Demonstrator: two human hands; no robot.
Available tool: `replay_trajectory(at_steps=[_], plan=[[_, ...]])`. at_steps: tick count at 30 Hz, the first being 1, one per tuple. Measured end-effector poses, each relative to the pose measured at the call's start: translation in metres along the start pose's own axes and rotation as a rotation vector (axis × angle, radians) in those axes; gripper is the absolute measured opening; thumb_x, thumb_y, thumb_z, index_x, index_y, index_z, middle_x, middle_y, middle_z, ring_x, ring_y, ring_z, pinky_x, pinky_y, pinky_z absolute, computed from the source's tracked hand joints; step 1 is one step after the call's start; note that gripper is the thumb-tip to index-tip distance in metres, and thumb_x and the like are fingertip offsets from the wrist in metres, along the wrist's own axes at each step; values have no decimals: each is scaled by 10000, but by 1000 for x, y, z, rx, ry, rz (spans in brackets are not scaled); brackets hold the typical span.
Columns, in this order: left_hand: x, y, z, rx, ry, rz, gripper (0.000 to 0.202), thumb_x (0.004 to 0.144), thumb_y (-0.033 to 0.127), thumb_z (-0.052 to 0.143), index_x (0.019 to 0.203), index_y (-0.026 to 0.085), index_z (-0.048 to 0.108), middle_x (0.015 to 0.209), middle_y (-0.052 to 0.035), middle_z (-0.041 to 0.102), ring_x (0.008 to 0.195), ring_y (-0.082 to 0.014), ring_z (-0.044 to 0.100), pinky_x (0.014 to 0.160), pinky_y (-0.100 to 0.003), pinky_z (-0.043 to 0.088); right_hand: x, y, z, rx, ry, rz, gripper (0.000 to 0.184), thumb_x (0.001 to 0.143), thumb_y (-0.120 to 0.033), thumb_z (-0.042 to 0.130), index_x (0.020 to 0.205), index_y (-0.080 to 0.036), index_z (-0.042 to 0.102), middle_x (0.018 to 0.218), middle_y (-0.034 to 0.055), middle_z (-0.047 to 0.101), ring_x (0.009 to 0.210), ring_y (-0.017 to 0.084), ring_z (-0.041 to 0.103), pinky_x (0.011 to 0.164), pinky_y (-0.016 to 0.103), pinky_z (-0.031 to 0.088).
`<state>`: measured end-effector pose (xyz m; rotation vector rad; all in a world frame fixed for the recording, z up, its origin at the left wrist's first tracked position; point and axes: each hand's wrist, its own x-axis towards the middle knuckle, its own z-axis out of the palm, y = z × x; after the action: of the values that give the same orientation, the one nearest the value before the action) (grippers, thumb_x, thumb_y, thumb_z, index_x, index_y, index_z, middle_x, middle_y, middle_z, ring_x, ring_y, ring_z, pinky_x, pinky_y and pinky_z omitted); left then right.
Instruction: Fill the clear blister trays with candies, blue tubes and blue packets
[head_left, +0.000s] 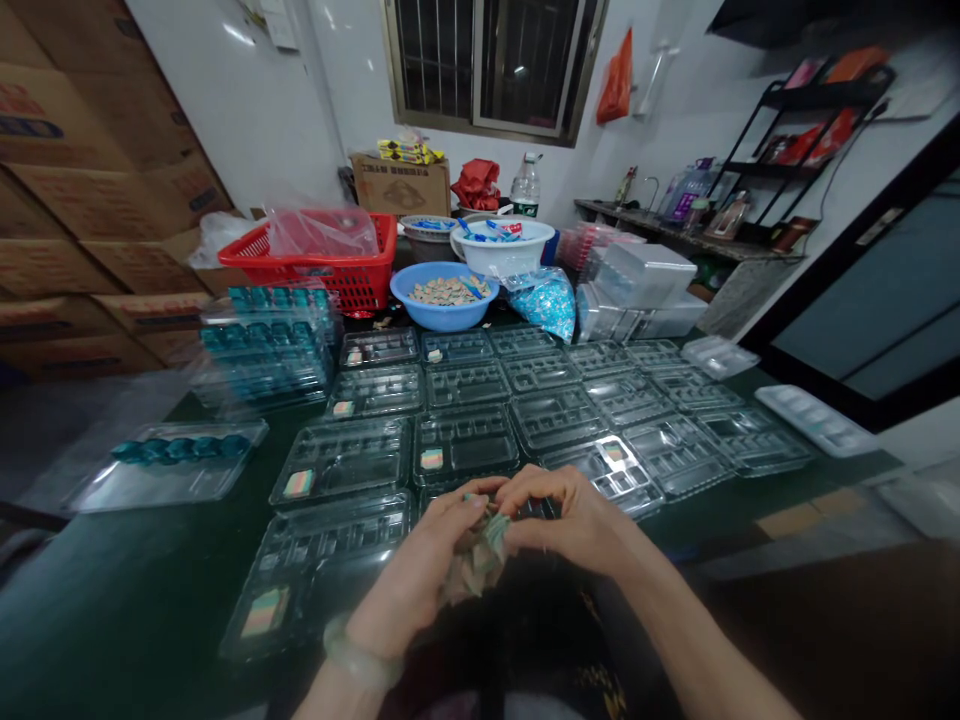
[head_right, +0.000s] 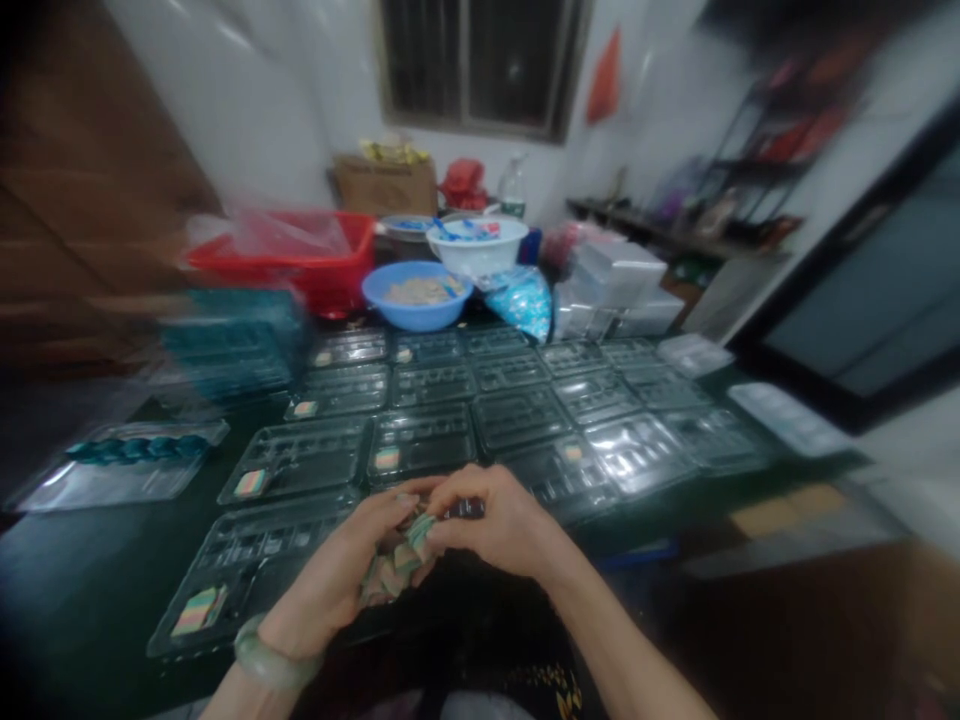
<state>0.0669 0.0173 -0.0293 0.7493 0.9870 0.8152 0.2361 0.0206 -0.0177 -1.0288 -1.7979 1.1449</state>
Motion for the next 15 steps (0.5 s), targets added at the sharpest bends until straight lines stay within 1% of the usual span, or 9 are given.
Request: replay_trajectory(at_steps=[1, 3, 5, 7, 10, 12, 15], plan=[[1, 0, 0, -22, -28, -19, 330, 763, 329, 525, 1044, 164, 575, 733, -66, 630, 600, -162, 584, 484, -234, 430, 1, 3, -1, 21, 21, 47, 77, 690, -194, 670, 767, -197, 667, 770, -2, 636, 741, 150, 576, 702, 284, 447], [3, 1, -1, -38, -61, -12, 340, 786, 357, 484, 1053, 157, 553, 672, -56, 613, 509, -140, 555, 406, -206, 372, 2, 9, -2, 69, 64, 120, 81, 702, -213, 656, 775, -180, 666, 738, -1, 638, 699, 143, 574, 675, 277, 447], [5, 2, -3, -28, -69, 13, 321, 791, 373, 473, 1007, 153, 561, 662, -52, 604, 470, -124, 533, 341, -174, 281, 3, 14, -2, 129, 109, 156, 100, 715, -230, 642, 790, -166, 660, 738, 7, 642, 700, 142, 577, 672, 274, 444], [8, 1, -3, -15, -62, 23, 281, 777, 375, 502, 932, 151, 571, 627, -35, 587, 434, -105, 501, 308, -160, 203, 5, 18, 0, 180, 147, 174, 113, 723, -242, 632, 791, -154, 653, 733, 15, 643, 693, 142, 579, 661, 268, 442], [12, -1, -3, 1, -15, 57, 226, 757, 369, 544, 821, 153, 561, 551, -1, 554, 379, -75, 440, 299, -155, 191, 7, 21, 3, 209, 186, 185, 117, 719, -239, 631, 781, -140, 641, 720, 15, 635, 664, 133, 568, 624, 250, 432], [14, -3, -2, 32, 15, 81, 224, 759, 376, 543, 784, 153, 549, 515, 11, 537, 344, -60, 391, 296, -155, 194, 8, 21, 5, 179, 198, 167, 100, 717, -221, 630, 780, -143, 635, 708, 2, 621, 647, 119, 549, 596, 228, 414], [18, -6, -2, 111, 26, 89, 248, 764, 390, 534, 762, 142, 551, 470, 18, 507, 328, -51, 343, 297, -159, 199, 7, 18, 3, 71, 156, 126, 62, 723, -173, 612, 779, -153, 628, 695, -17, 595, 636, 101, 516, 581, 207, 386]])
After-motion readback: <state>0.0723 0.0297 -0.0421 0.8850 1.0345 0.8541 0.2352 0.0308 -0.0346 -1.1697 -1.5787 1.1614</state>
